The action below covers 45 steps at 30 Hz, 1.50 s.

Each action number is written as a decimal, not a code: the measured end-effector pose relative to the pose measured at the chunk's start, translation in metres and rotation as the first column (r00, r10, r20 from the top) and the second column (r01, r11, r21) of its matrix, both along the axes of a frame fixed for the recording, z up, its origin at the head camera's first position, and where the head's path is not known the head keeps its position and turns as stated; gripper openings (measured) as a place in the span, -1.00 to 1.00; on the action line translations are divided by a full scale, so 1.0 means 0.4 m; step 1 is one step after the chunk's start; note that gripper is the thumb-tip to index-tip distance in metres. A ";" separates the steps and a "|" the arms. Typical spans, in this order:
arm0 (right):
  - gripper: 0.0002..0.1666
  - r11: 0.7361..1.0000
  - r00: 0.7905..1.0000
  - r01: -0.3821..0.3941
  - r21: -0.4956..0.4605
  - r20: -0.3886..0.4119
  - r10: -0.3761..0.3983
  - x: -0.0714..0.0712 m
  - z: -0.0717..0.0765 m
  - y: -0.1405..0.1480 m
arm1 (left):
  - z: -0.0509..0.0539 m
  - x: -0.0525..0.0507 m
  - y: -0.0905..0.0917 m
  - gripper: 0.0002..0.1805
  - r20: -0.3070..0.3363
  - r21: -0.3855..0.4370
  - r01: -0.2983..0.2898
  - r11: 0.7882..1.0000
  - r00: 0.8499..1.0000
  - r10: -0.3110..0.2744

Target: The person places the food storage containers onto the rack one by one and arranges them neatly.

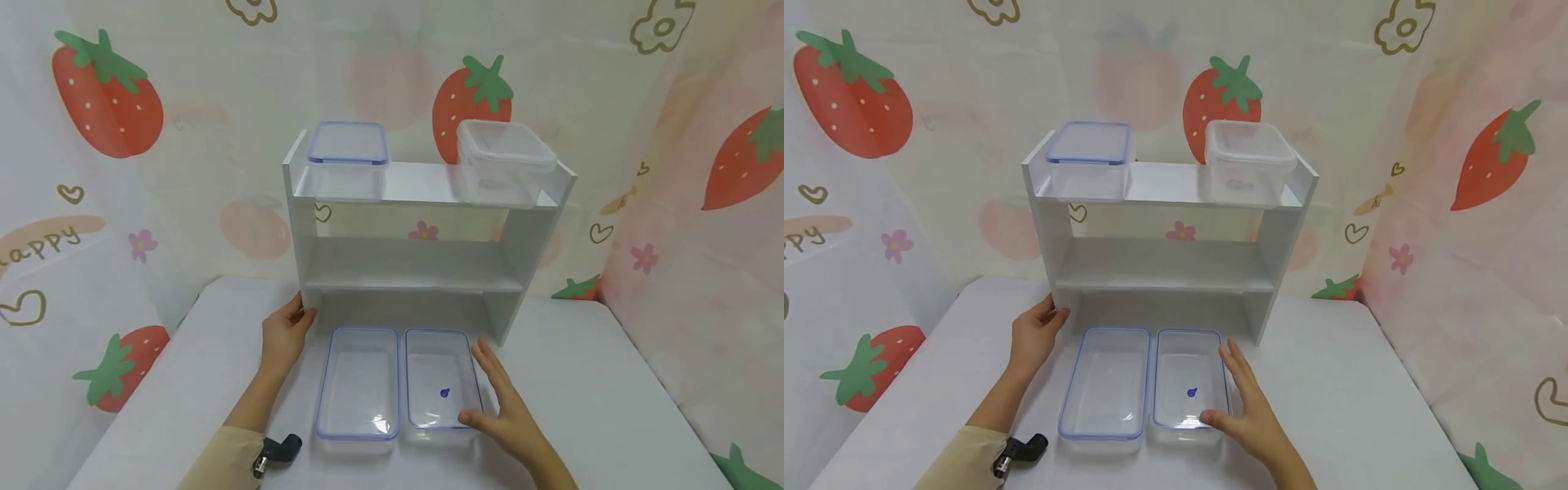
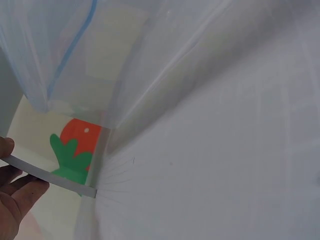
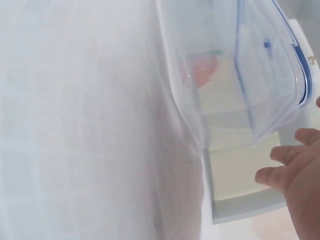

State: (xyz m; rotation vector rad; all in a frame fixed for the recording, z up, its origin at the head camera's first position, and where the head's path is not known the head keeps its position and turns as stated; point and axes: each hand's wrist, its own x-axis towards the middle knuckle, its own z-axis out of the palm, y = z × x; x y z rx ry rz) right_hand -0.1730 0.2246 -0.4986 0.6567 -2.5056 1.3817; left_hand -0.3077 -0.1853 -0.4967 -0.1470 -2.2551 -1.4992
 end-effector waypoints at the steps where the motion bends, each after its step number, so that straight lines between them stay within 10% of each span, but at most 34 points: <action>1: 0.34 1.000 1.000 -0.003 0.003 0.003 0.003 0.000 -0.003 0.000 | -0.002 0.000 0.000 -0.46 0.002 -0.004 -0.001 1.000 1.000 0.001; 22: 0.74 0.993 0.990 -0.094 0.066 0.114 0.086 -0.006 -0.054 -0.019 | -0.007 0.002 -0.002 -0.46 -0.020 -0.015 -0.003 1.000 1.000 0.003; 45: 0.63 0.991 0.997 -0.076 0.107 0.006 0.076 -0.012 -0.075 -0.017 | -0.002 -0.001 0.000 -0.45 -0.007 -0.025 -0.002 1.000 1.000 0.002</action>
